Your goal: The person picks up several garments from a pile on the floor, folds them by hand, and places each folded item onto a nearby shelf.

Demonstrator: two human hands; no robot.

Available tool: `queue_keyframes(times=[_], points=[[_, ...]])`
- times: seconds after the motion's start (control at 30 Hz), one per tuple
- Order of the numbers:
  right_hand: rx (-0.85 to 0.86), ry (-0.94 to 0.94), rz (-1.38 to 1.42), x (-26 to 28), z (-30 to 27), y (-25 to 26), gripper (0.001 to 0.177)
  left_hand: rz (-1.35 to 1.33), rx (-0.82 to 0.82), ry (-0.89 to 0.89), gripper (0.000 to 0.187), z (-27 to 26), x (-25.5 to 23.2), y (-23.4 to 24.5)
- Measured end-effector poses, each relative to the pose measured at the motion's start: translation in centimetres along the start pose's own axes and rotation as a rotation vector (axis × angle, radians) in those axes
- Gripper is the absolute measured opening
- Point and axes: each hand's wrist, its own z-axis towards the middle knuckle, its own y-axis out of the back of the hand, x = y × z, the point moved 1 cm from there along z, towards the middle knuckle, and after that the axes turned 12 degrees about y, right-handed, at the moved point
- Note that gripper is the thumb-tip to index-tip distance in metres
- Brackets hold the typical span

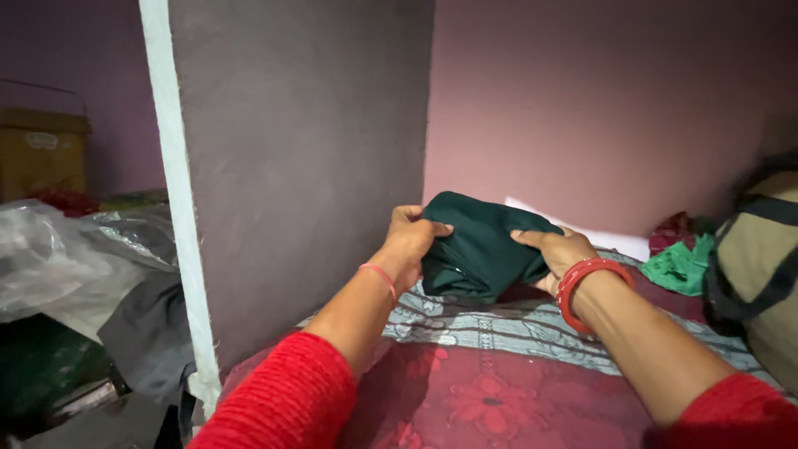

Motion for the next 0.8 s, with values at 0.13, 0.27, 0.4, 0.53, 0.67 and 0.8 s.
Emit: queue_keyframes(times=[0.13, 0.27, 0.4, 0.53, 0.67, 0.8], points=[[-0.101, -0.023, -0.002, -0.6, 0.7, -0.8, 0.064, 0.031, -0.005, 0.035, 0.067, 1.3, 1.0, 0.6], [0.041, -0.029, 0.076, -1.9, 1.3, -0.9, 0.048, 0.041, 0.054, -0.039, 0.065, 3.4, 1.9, 1.4], [0.21, 0.051, 0.156, -3.8, 2.1, -0.9, 0.038, 0.177, -0.008, -0.055, 0.071, 4.6, 2.6, 2.5], [0.197, 0.078, 0.105, -5.9, 2.7, -0.9, 0.039, 0.241, -0.064, -0.146, 0.068, 5.7, 3.8, 3.4], [0.204, 0.034, 0.102, -8.7, 3.4, -1.4, 0.049, 0.446, -0.229, -0.253, 0.06, 6.2, 6.1, 5.1], [0.279, -0.023, -0.044, -10.3, 2.9, -1.0, 0.055, 0.563, -0.311, -0.211, 0.054, 6.6, 8.8, 6.4]])
